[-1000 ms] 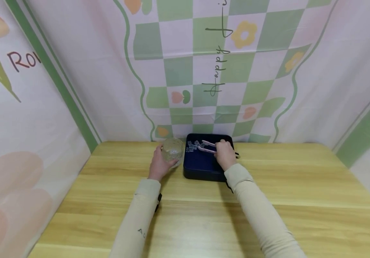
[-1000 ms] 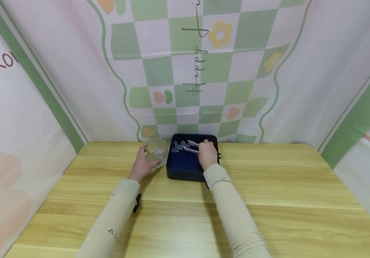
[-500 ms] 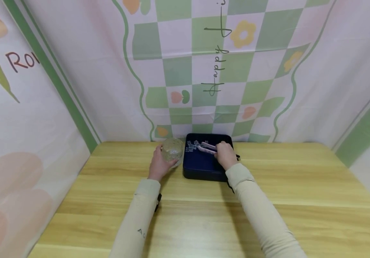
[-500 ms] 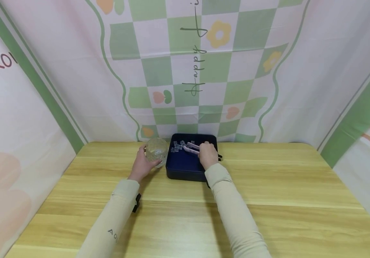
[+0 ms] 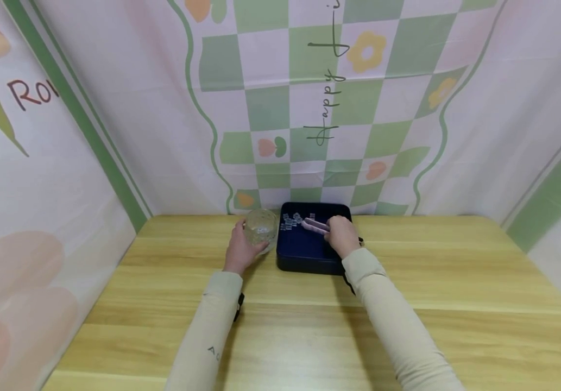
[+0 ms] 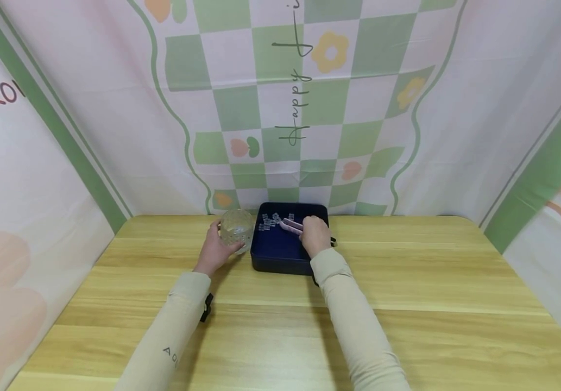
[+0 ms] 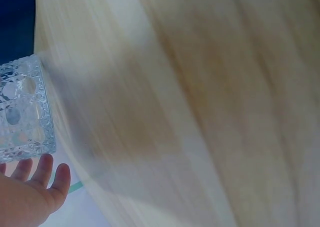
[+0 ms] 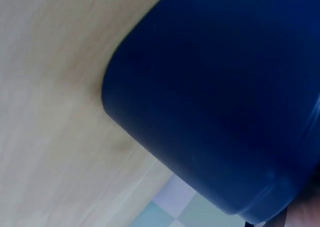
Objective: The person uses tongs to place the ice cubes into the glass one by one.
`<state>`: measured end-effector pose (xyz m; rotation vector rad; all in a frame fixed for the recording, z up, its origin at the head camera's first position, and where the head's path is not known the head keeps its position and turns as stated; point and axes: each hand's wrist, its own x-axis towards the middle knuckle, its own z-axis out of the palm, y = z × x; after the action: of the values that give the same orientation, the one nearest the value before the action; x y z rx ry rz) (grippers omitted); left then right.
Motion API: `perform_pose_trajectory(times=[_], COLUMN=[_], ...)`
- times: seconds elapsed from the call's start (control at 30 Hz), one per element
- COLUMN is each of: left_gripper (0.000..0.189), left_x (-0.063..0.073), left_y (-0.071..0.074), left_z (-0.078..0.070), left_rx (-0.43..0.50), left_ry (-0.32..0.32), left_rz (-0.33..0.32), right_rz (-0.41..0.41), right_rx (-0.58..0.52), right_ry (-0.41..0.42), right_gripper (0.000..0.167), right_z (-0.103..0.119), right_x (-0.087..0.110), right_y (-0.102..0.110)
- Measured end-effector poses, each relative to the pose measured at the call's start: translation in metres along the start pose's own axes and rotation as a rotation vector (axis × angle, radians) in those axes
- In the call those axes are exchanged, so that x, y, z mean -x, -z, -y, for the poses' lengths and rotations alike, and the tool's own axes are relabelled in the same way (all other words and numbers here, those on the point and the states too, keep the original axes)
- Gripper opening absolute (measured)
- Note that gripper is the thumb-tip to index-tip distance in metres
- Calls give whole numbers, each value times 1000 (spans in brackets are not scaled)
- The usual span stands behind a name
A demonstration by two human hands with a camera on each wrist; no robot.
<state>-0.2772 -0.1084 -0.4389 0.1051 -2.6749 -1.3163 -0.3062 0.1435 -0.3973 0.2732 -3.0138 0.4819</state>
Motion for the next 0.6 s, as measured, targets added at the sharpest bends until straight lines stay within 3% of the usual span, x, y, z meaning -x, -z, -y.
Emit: perform_pose_trajectory(times=[0.6], left_gripper=[85], left_x=[-1], left_y=[1], left_z=[1], left_rx=[2], left_ry=[-4], left_rz=[5], right_rz=[-73], right_rx=[-83], right_ry=[-4], right_gripper=[23], right_z=[-7], right_x=[-1], right_y=[0])
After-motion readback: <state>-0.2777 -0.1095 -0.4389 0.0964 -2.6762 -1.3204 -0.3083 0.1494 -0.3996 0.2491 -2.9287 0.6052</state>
